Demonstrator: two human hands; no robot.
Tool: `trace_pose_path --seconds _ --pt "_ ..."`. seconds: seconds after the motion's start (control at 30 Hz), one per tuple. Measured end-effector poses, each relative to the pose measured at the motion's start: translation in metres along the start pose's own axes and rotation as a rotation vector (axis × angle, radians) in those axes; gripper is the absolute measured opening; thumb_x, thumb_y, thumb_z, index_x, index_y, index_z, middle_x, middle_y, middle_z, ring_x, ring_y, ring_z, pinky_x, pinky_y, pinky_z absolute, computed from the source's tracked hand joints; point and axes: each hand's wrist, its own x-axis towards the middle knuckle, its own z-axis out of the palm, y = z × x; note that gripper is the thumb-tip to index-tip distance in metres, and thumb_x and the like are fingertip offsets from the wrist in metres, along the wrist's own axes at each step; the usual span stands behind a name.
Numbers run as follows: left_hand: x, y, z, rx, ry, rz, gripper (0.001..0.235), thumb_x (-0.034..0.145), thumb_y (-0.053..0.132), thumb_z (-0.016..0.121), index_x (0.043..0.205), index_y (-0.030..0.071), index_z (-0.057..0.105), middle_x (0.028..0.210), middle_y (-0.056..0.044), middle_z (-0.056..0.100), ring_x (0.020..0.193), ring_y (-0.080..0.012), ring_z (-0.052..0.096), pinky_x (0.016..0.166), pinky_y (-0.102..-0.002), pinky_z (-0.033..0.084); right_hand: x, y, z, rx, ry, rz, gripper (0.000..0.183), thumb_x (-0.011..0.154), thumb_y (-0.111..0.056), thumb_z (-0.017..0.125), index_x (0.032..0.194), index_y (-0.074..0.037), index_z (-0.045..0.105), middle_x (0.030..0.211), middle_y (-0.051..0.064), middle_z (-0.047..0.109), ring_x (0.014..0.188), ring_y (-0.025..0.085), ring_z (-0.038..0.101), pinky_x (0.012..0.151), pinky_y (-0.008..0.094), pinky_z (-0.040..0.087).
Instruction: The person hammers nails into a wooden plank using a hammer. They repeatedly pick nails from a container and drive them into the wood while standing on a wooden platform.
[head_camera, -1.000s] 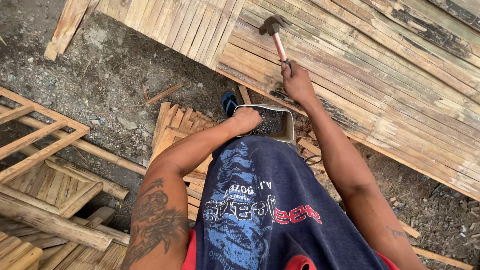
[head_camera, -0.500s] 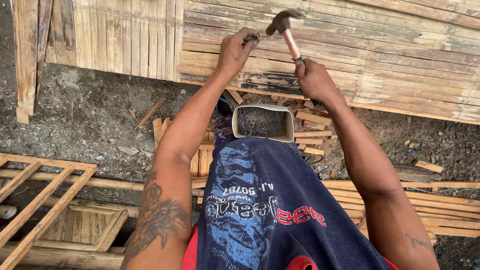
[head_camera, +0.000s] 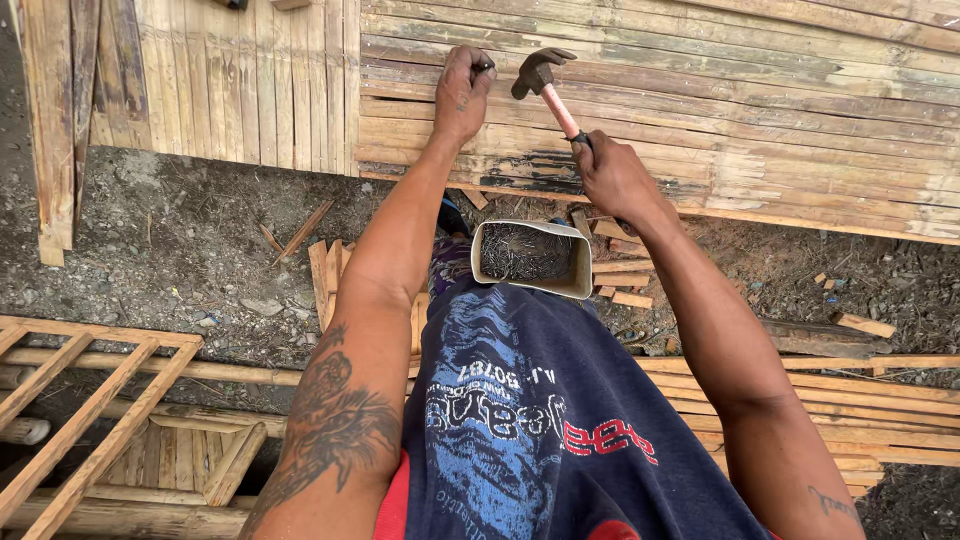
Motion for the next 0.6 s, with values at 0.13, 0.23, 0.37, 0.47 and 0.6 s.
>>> trace_pose_path --seconds 0.13,0.23,0.37,0.47,0.6 --pt "-0.024 0.012 0.013 0.258 -0.12 0.169 0.014 0.089 0.016 0.078 0.099 0.01 0.069 0.099 -0.005 0.061 0.093 -0.0236 0.06 0.082 -0.04 0.048 -0.021 0.014 0.009 0.121 0.187 0.004 0.026 0.111 -0.026 0.045 0.114 -0.001 0.052 0.066 0.018 0.062 0.055 0.037 0.061 0.053 0.051 0.043" --pt "-0.035 0.017 0.019 0.371 -0.156 0.223 0.014 0.088 0.021 0.08 0.099 0.014 0.075 0.098 -0.003 0.062 0.098 -0.0242 0.057 0.087 -0.042 0.044 -0.04 0.021 0.024 0.136 0.291 -0.064 0.019 0.11 -0.019 0.049 0.114 -0.001 0.049 0.065 0.02 0.06 0.057 0.04 0.062 0.054 0.052 0.043" --pt "-0.032 0.02 0.019 0.345 -0.136 0.22 0.013 0.088 0.024 0.081 0.098 0.015 0.076 0.097 -0.002 0.062 0.098 -0.0238 0.056 0.089 -0.042 0.043 -0.05 0.031 0.037 0.131 0.336 -0.128 0.013 0.109 -0.013 0.051 0.113 -0.001 0.047 0.065 0.019 0.059 0.056 0.038 0.064 0.051 0.051 0.046" --pt "-0.032 0.02 0.02 0.394 -0.139 0.209 0.013 0.087 0.026 0.081 0.095 0.017 0.077 0.093 -0.002 0.06 0.095 -0.0237 0.056 0.087 -0.042 0.042 -0.046 0.038 0.05 0.066 0.488 -0.379 0.013 0.11 -0.01 0.05 0.117 0.0 0.045 0.073 0.021 0.059 0.06 0.04 0.063 0.054 0.05 0.046" --pt "-0.032 0.021 0.021 0.409 -0.131 0.204 0.014 0.085 0.026 0.083 0.095 0.018 0.077 0.091 -0.001 0.059 0.094 -0.0234 0.055 0.087 -0.042 0.042 -0.034 0.041 0.058 0.047 0.378 -0.235 0.017 0.108 -0.012 0.05 0.117 0.001 0.046 0.068 0.02 0.061 0.057 0.042 0.063 0.052 0.051 0.046"
